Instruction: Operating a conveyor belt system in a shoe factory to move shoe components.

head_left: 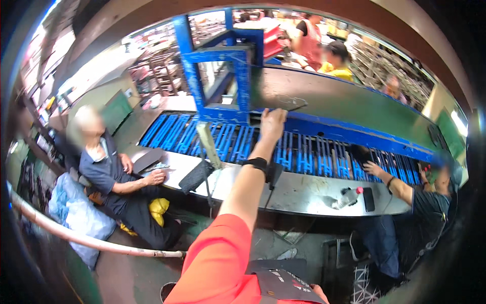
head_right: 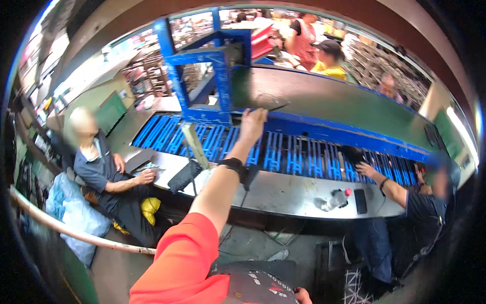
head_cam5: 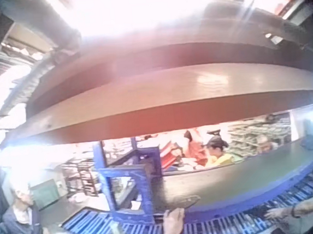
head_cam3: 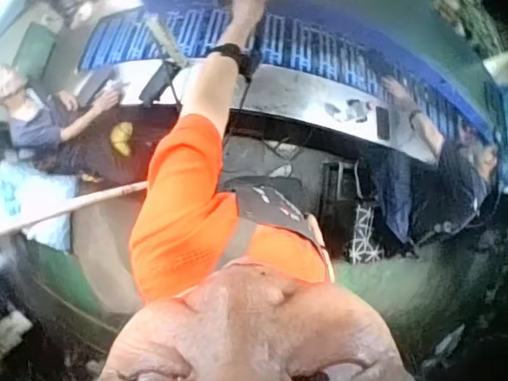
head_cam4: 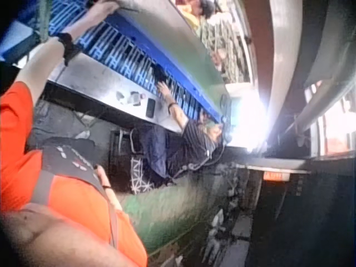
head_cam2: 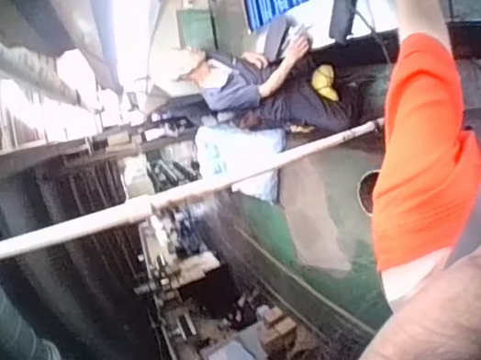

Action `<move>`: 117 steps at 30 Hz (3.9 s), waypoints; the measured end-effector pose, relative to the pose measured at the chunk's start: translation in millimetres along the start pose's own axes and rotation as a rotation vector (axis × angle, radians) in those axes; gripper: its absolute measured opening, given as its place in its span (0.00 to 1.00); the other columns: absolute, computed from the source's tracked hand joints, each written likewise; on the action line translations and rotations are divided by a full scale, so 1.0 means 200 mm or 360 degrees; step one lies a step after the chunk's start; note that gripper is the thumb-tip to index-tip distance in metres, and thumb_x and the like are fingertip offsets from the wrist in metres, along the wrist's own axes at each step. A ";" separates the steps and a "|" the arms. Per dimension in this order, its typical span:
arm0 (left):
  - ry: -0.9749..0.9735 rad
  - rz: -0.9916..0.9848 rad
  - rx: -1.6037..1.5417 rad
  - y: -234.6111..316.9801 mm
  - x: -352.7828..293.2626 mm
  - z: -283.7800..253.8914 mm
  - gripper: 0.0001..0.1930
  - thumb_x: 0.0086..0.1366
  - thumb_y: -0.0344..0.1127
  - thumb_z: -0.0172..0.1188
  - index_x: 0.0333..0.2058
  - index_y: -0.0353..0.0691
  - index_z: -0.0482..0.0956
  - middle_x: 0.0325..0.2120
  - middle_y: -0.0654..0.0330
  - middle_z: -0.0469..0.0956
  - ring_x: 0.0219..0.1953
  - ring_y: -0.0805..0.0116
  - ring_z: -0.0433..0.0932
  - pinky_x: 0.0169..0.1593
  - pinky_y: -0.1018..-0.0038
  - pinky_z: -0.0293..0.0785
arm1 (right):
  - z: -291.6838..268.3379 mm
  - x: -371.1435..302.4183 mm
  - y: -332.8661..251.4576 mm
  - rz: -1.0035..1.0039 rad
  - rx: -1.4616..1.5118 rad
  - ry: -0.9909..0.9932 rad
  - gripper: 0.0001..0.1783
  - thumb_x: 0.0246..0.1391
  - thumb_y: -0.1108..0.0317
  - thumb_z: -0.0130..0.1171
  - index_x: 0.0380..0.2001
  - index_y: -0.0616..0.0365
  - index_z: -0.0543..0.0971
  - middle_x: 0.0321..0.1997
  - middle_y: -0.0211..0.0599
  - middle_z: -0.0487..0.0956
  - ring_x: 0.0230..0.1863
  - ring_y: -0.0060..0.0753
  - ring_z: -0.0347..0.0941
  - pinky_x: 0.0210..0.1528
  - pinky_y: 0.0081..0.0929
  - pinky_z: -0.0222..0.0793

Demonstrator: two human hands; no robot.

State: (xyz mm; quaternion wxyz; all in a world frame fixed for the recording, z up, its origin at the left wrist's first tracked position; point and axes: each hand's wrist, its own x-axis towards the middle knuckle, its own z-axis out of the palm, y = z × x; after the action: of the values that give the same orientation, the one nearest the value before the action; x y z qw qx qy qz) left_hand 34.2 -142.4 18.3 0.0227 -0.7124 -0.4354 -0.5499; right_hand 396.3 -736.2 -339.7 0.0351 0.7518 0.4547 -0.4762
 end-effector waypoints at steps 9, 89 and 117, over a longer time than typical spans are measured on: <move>0.0026 -0.0207 -0.0122 0.02 -0.01 -0.01 0.14 0.66 0.41 0.50 0.24 0.40 0.72 0.23 0.52 0.77 0.33 0.52 0.76 0.55 0.55 0.62 | -0.11 0.07 -0.12 -0.0092 0.0057 -0.0018 0.19 0.45 0.59 0.60 0.40 0.58 0.80 0.37 0.39 0.82 0.42 0.33 0.77 0.44 0.31 0.70; -0.0216 -0.0065 -0.0082 -0.07 0.01 0.05 0.18 0.72 0.45 0.41 0.33 0.41 0.76 0.21 0.65 0.73 0.30 0.66 0.74 0.60 0.62 0.55 | 0.04 -0.11 -0.10 0.0142 0.0435 -0.0319 0.12 0.45 0.69 0.56 0.35 0.56 0.80 0.25 0.30 0.77 0.26 0.24 0.73 0.29 0.29 0.70; -0.0164 -0.0142 -0.0077 -0.06 0.00 0.03 0.17 0.70 0.44 0.44 0.35 0.40 0.78 0.20 0.63 0.74 0.29 0.65 0.75 0.60 0.63 0.55 | 0.06 -0.05 -0.06 0.0072 0.0369 -0.0179 0.11 0.46 0.67 0.59 0.36 0.56 0.80 0.25 0.28 0.77 0.27 0.23 0.72 0.32 0.29 0.71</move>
State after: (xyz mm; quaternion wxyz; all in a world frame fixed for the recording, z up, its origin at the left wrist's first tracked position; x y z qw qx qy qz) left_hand 31.5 -132.7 10.5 -0.0415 -0.7200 -0.4539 -0.5233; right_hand 379.1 -741.3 -333.9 -0.0158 0.7330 0.3770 -0.5660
